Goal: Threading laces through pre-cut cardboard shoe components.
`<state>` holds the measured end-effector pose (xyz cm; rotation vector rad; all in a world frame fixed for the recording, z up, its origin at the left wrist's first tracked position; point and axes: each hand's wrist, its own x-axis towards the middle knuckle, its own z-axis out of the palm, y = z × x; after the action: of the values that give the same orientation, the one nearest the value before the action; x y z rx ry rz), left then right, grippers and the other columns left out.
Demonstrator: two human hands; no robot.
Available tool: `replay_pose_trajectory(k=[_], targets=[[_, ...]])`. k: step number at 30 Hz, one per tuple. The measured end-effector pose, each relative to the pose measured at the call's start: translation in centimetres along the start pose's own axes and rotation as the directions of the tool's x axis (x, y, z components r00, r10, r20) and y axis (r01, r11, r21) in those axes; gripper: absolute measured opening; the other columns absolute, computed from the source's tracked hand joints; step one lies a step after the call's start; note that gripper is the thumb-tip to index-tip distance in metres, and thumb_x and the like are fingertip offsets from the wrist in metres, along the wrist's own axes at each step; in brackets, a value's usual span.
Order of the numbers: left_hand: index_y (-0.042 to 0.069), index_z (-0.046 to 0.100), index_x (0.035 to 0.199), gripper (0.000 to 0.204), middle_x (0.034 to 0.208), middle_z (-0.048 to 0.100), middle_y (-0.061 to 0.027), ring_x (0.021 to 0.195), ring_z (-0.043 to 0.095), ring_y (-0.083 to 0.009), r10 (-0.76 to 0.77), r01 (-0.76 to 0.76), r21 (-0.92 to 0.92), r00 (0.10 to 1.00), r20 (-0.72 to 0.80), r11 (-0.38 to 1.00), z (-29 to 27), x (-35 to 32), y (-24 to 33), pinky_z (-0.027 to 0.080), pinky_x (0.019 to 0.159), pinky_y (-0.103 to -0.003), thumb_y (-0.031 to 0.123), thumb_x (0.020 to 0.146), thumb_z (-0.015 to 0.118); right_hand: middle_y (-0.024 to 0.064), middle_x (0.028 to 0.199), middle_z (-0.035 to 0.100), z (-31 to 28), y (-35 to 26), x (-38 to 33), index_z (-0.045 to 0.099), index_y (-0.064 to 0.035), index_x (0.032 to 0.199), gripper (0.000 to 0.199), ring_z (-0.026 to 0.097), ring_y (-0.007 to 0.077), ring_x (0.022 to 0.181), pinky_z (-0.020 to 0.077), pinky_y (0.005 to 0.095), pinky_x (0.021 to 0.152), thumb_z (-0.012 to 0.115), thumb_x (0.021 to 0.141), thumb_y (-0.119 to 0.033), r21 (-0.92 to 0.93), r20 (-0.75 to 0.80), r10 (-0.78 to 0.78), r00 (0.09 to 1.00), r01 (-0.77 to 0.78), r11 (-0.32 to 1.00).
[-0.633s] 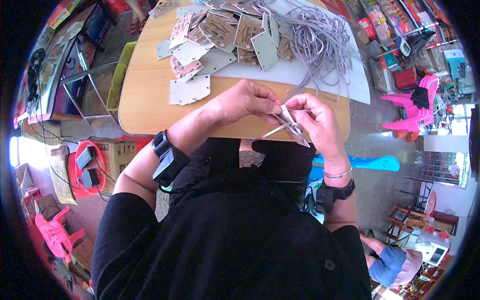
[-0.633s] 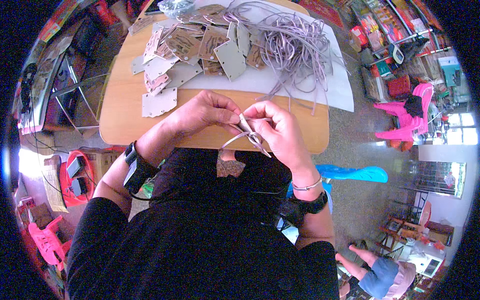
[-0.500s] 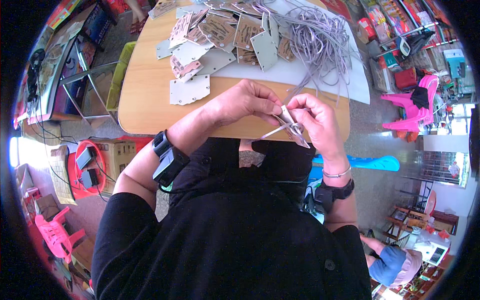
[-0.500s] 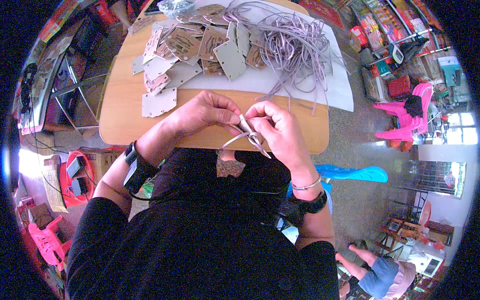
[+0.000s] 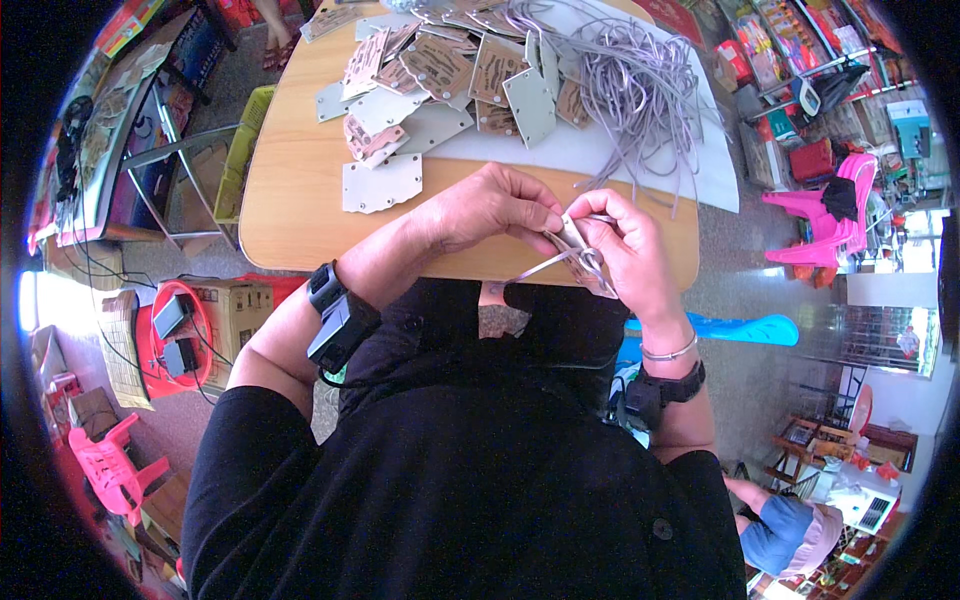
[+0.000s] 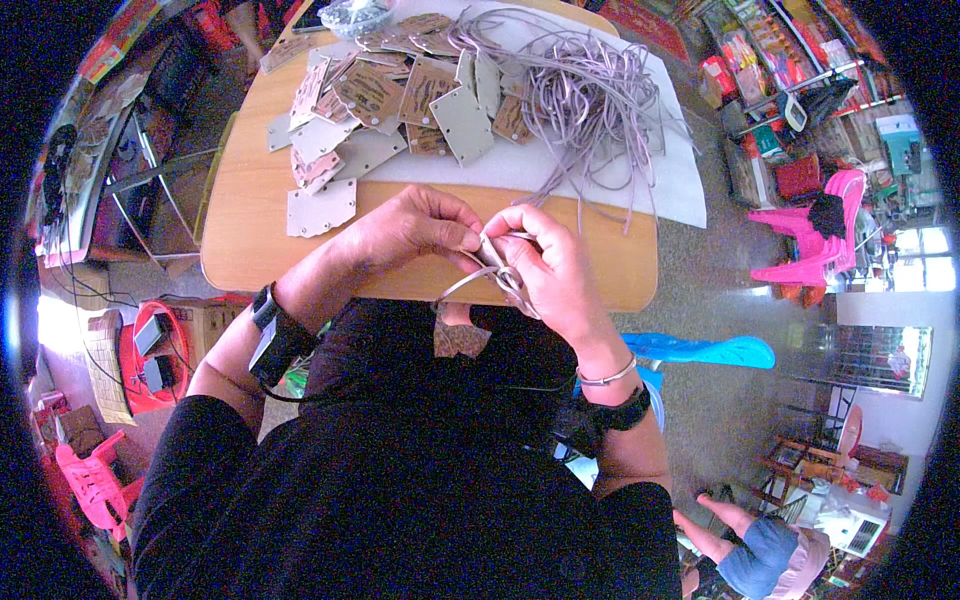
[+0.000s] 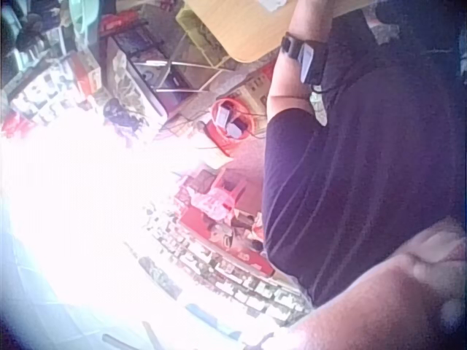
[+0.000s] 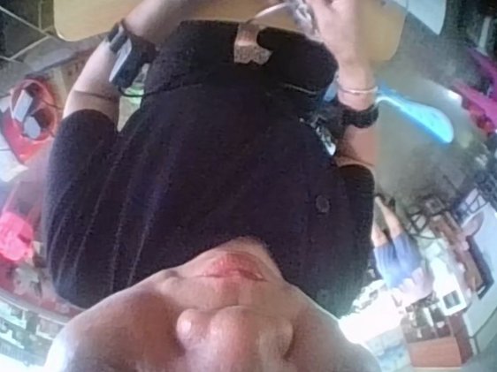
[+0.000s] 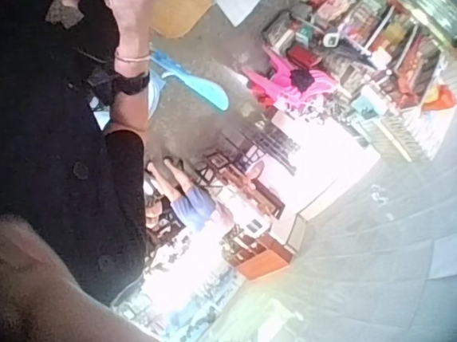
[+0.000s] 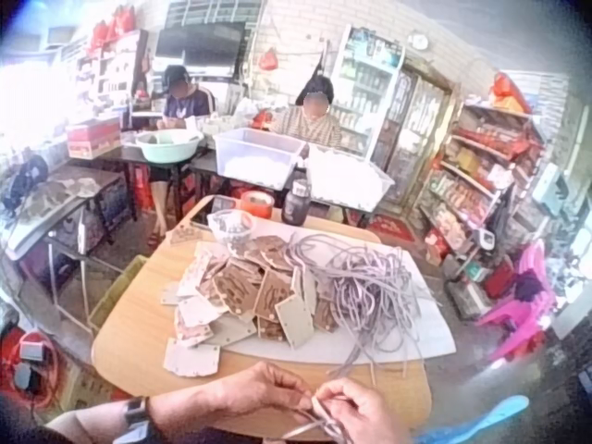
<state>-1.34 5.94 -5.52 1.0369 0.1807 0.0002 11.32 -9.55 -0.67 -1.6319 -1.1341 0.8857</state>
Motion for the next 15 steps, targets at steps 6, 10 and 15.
replay_pose_trajectory(k=[6,10,15], targets=[[-0.006,0.061,0.096,0.019,0.092,0.065,-0.0131,0.087,0.064,-0.0213,0.006,-0.006,-0.002,1.000,0.015,1.000,0.04,0.12,0.00,0.053,0.083,-0.033,0.010,0.085,0.062,0.0010,0.079,0.060,-0.46,0.07,0.08,0.058,-0.0013,0.096,0.011,0.053,0.0040,0.069,0.0441,0.0197,0.060,0.050,0.088,-0.001,0.111,-0.018,0.043,0.999,-0.040,0.993],[-0.006,0.061,0.096,0.020,0.092,0.065,-0.0127,0.088,0.064,-0.0213,0.014,-0.014,-0.003,1.000,0.002,1.000,-0.01,0.09,0.01,0.053,0.083,-0.033,0.010,0.085,0.062,0.0001,0.077,0.060,-0.55,0.14,0.24,0.059,-0.0007,0.093,0.010,0.053,0.0046,0.068,0.0441,0.0205,0.060,0.051,0.089,-0.004,0.019,-0.037,0.017,0.999,-0.016,1.000],[-0.006,0.062,0.096,0.020,0.092,0.065,-0.0128,0.087,0.064,-0.0208,0.006,-0.006,-0.018,1.000,0.020,1.000,-0.18,0.09,-0.07,0.053,0.082,-0.033,0.011,0.085,0.062,-0.0011,0.075,0.059,-0.40,-0.12,0.35,0.060,-0.0011,0.092,0.013,0.052,0.0050,0.067,0.0438,0.0217,0.059,0.051,0.091,-0.011,0.016,-0.004,0.082,0.997,-0.082,0.996]])
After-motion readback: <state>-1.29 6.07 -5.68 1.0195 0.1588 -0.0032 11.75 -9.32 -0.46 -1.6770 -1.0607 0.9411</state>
